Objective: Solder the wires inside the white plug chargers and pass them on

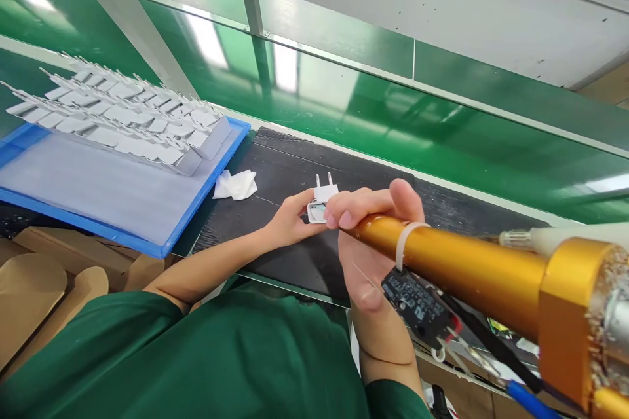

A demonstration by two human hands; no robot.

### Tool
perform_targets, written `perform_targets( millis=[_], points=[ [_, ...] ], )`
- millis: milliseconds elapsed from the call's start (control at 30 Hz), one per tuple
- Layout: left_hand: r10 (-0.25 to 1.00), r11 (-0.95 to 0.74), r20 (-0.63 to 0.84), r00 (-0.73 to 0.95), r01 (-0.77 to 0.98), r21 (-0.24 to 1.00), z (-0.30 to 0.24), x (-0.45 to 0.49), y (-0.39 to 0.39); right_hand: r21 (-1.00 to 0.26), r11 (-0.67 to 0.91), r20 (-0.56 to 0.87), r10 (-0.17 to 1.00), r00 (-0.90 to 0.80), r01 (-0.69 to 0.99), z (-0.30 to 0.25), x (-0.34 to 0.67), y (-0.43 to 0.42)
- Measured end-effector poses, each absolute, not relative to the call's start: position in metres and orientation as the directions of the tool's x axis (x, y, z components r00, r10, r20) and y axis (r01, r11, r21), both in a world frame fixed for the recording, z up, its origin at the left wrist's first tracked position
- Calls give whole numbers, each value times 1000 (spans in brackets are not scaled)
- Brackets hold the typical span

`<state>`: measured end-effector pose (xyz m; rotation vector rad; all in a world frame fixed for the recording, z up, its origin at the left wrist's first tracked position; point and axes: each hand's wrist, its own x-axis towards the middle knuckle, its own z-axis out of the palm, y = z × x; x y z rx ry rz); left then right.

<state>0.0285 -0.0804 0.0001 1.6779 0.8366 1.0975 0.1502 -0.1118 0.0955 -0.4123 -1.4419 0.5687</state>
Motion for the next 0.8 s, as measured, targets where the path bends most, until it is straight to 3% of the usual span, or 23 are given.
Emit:
perform_targets(
  millis=[100,233,400,633,733,800],
  points=[
    [900,-255,185,394,133,958,1,23,-75,-586,802,803,594,50,-112,94,154,-111],
    [924,-108,-23,381,317,942,-1,12,-66,-571,821,818,566,101,24,84,172,-100],
    [906,-30,-122,404,351,936,3,6,-63,-543,812,837,501,222,214,56,221,-77],
    [881,3,-117,459,243,970,0,9,-65,-703,488,709,531,464,517,23,284,-58],
    [877,-56,-54,477,215,975,-6,10,-65,-773,299,625,514,588,560,15,294,-57],
    [875,-103,0,483,185,977,-11,11,-65,-793,271,601,492,630,546,11,297,-59]
  ],
)
